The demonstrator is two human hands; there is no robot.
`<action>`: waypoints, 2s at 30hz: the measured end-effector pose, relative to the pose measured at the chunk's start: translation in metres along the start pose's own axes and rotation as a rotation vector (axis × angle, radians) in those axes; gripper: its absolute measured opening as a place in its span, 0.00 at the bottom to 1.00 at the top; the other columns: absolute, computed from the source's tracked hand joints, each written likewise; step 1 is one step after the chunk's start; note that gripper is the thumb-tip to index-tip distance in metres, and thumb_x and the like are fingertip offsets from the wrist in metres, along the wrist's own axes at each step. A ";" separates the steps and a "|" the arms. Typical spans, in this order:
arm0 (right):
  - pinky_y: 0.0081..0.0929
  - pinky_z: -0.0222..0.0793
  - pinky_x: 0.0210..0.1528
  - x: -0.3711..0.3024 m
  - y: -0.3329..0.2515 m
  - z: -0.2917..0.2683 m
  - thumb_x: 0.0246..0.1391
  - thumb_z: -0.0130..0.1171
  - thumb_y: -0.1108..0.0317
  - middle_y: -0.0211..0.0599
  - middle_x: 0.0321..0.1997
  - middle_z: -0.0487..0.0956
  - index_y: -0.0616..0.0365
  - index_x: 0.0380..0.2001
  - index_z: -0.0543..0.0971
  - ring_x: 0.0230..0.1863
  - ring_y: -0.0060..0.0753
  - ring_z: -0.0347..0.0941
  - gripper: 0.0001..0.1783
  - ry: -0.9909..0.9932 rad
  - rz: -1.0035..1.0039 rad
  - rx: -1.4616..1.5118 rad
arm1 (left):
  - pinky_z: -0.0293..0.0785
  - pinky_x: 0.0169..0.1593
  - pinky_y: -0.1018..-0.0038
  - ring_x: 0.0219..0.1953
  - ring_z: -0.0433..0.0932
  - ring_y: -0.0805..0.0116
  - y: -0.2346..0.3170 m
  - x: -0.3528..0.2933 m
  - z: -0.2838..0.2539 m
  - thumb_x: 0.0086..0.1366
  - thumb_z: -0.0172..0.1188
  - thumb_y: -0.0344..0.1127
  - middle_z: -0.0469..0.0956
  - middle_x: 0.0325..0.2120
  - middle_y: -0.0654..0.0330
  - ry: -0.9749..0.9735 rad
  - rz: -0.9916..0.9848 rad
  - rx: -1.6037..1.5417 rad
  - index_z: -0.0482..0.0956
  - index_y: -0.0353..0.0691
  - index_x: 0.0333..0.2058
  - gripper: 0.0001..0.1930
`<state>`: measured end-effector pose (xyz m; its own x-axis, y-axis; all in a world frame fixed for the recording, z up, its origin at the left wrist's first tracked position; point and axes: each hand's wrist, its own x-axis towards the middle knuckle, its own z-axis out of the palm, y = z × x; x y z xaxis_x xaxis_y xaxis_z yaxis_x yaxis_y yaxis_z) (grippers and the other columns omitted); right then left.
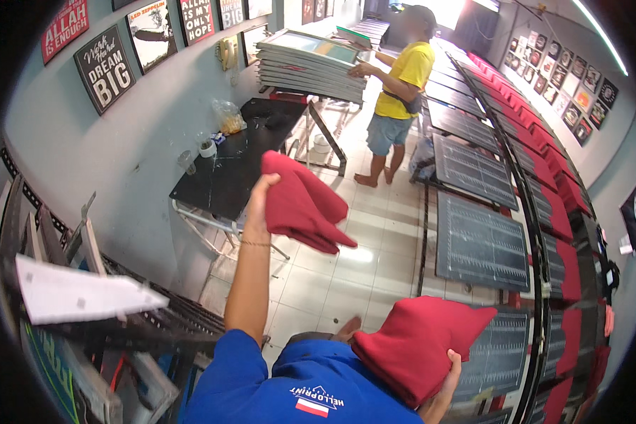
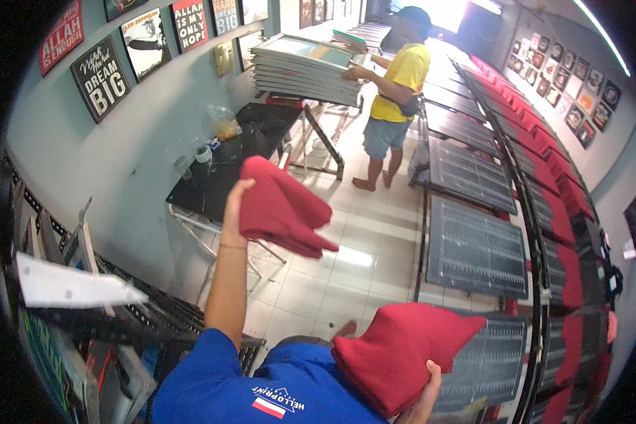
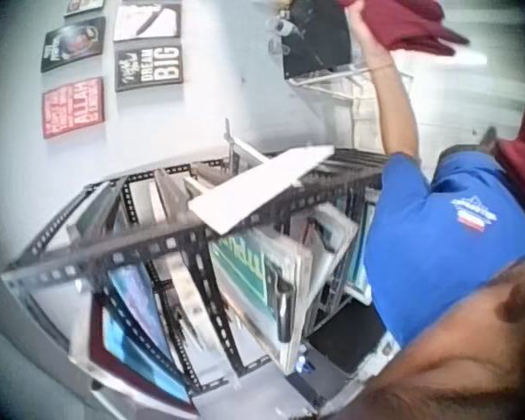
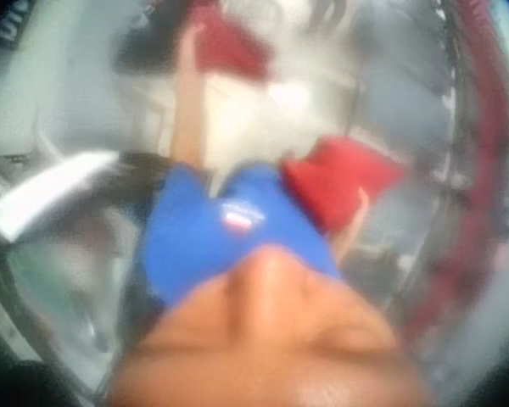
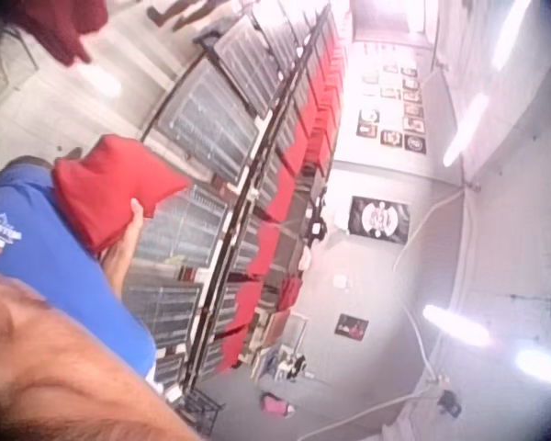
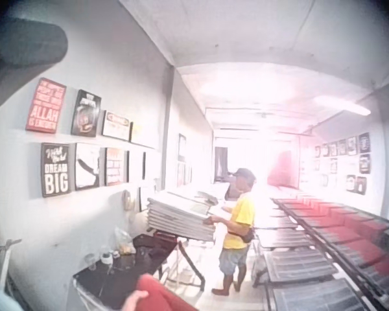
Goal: The person prepares garment pieces for screen printing by smoothing them onto a series of printing platens, then collects and stacks the items from a table.
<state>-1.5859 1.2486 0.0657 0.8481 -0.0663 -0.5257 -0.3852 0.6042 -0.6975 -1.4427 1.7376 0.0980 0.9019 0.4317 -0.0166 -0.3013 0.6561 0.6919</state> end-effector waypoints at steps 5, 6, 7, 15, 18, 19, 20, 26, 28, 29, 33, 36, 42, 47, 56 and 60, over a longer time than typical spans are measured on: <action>0.32 0.72 0.53 0.129 -0.016 0.087 0.50 0.58 0.54 0.49 0.50 0.78 0.68 0.53 0.70 0.48 0.42 0.76 0.33 -0.022 -0.023 -0.041 | 0.79 0.49 0.65 0.42 0.82 0.61 0.042 0.140 -0.075 0.64 0.55 0.37 0.81 0.42 0.55 -0.015 0.145 -0.084 0.76 0.36 0.48 0.16; 0.32 0.72 0.54 0.156 -0.023 0.100 0.50 0.58 0.54 0.49 0.50 0.78 0.68 0.53 0.71 0.48 0.41 0.76 0.33 -0.046 0.005 -0.060 | 0.78 0.51 0.64 0.45 0.81 0.60 0.038 0.161 -0.103 0.64 0.54 0.37 0.79 0.45 0.54 0.079 0.219 -0.034 0.74 0.36 0.51 0.18; 0.32 0.71 0.54 0.180 -0.030 0.112 0.50 0.58 0.54 0.49 0.50 0.78 0.68 0.53 0.71 0.48 0.41 0.76 0.32 -0.061 0.022 -0.065 | 0.76 0.53 0.62 0.47 0.80 0.59 0.026 0.185 -0.129 0.64 0.53 0.37 0.78 0.48 0.53 0.154 0.284 0.018 0.72 0.35 0.54 0.21; 0.32 0.73 0.51 0.340 -0.067 0.215 0.49 0.59 0.56 0.45 0.47 0.79 0.65 0.51 0.72 0.44 0.38 0.77 0.30 -0.139 0.102 -0.271 | 0.58 0.62 0.52 0.66 0.60 0.48 -0.095 0.227 -0.329 0.62 0.57 0.39 0.57 0.67 0.52 0.869 -0.052 0.312 0.43 0.52 0.72 0.44; 0.32 0.75 0.51 0.353 -0.077 0.271 0.51 0.58 0.57 0.47 0.47 0.79 0.67 0.52 0.71 0.45 0.40 0.78 0.29 -0.121 0.144 -0.314 | 0.60 0.64 0.56 0.65 0.61 0.52 -0.114 0.238 -0.332 0.63 0.56 0.36 0.58 0.66 0.47 0.888 0.033 0.279 0.48 0.47 0.71 0.40; 0.33 0.73 0.51 0.357 -0.078 0.293 0.50 0.58 0.58 0.46 0.48 0.79 0.65 0.53 0.71 0.45 0.40 0.78 0.29 -0.147 0.156 -0.306 | 0.61 0.62 0.60 0.63 0.64 0.55 -0.115 0.243 -0.339 0.64 0.55 0.35 0.61 0.63 0.48 0.910 0.089 0.398 0.52 0.44 0.69 0.36; 0.35 0.72 0.52 0.364 -0.078 0.315 0.50 0.58 0.58 0.45 0.49 0.79 0.64 0.53 0.71 0.46 0.41 0.77 0.29 -0.179 0.178 -0.308 | 0.63 0.61 0.64 0.61 0.66 0.58 -0.117 0.238 -0.352 0.64 0.55 0.34 0.65 0.61 0.48 0.944 0.146 0.515 0.56 0.40 0.67 0.33; 0.35 0.69 0.56 0.421 -0.050 0.413 0.51 0.59 0.57 0.45 0.54 0.76 0.62 0.58 0.68 0.53 0.41 0.74 0.33 -0.240 0.058 -0.273 | 0.73 0.42 0.75 0.36 0.76 0.72 -0.155 0.267 -0.191 0.71 0.52 0.36 0.79 0.36 0.62 0.496 0.057 0.700 0.75 0.34 0.45 0.12; 0.34 0.68 0.58 0.434 -0.043 0.445 0.51 0.59 0.57 0.45 0.55 0.75 0.61 0.59 0.67 0.54 0.41 0.73 0.34 -0.260 0.119 -0.294 | 0.72 0.47 0.74 0.43 0.76 0.73 -0.179 0.268 -0.153 0.73 0.51 0.40 0.80 0.42 0.59 0.142 -0.198 0.821 0.77 0.36 0.49 0.15; 0.33 0.68 0.58 0.439 -0.040 0.463 0.51 0.59 0.57 0.45 0.56 0.75 0.61 0.60 0.67 0.55 0.40 0.73 0.34 -0.279 0.150 -0.304 | 0.72 0.50 0.73 0.47 0.75 0.72 -0.194 0.273 -0.150 0.74 0.49 0.44 0.79 0.46 0.58 0.013 -0.346 0.788 0.76 0.36 0.52 0.19; 0.32 0.70 0.55 0.444 -0.027 0.541 0.51 0.59 0.57 0.43 0.49 0.79 0.61 0.53 0.73 0.49 0.38 0.76 0.28 -0.364 0.280 -0.327 | 0.73 0.53 0.63 0.50 0.76 0.63 -0.241 0.299 -0.159 0.73 0.44 0.55 0.75 0.53 0.59 0.047 -0.624 -0.007 0.66 0.44 0.62 0.27; 0.31 0.74 0.50 0.465 -0.007 0.585 0.50 0.59 0.58 0.41 0.42 0.82 0.61 0.47 0.77 0.43 0.36 0.79 0.24 -0.542 0.456 -0.368 | 0.72 0.55 0.62 0.52 0.75 0.62 -0.183 0.329 -0.113 0.73 0.45 0.55 0.75 0.54 0.59 0.081 -0.303 -0.507 0.65 0.43 0.62 0.27; 0.30 0.77 0.44 0.510 0.075 0.689 0.50 0.61 0.61 0.43 0.42 0.81 0.65 0.50 0.75 0.40 0.34 0.80 0.26 -1.003 0.444 -0.733 | 0.69 0.61 0.60 0.58 0.72 0.61 -0.047 0.336 -0.163 0.71 0.50 0.52 0.72 0.57 0.56 0.247 0.198 -0.530 0.64 0.41 0.62 0.28; 0.31 0.72 0.55 0.600 0.205 0.686 0.51 0.62 0.63 0.43 0.49 0.79 0.66 0.58 0.68 0.48 0.33 0.77 0.32 -1.115 0.315 -1.194 | 0.69 0.61 0.60 0.58 0.72 0.59 -0.076 0.316 -0.279 0.70 0.53 0.44 0.70 0.59 0.55 0.598 0.034 -0.234 0.63 0.40 0.62 0.26; 0.41 0.75 0.47 0.587 0.254 0.620 0.53 0.64 0.52 0.55 0.44 0.81 0.68 0.54 0.69 0.43 0.53 0.80 0.34 -0.925 -0.130 -1.775 | 0.66 0.61 0.53 0.60 0.69 0.60 -0.124 0.271 -0.273 0.71 0.50 0.44 0.72 0.57 0.59 0.783 -0.058 -0.259 0.65 0.45 0.61 0.23; 0.27 0.76 0.37 0.535 0.234 0.666 0.56 0.62 0.55 0.37 0.42 0.80 0.65 0.50 0.72 0.38 0.29 0.78 0.27 -1.133 0.186 -0.982 | 0.74 0.46 0.67 0.44 0.74 0.67 -0.138 0.258 -0.282 0.71 0.49 0.41 0.75 0.44 0.58 1.114 0.056 0.470 0.71 0.39 0.52 0.16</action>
<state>-0.9796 1.8835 -0.0547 0.4088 0.8554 -0.3181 -0.2100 -0.2511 -0.9449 -1.2561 1.9326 -0.2055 0.0604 0.9004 -0.4308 0.0192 0.4305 0.9024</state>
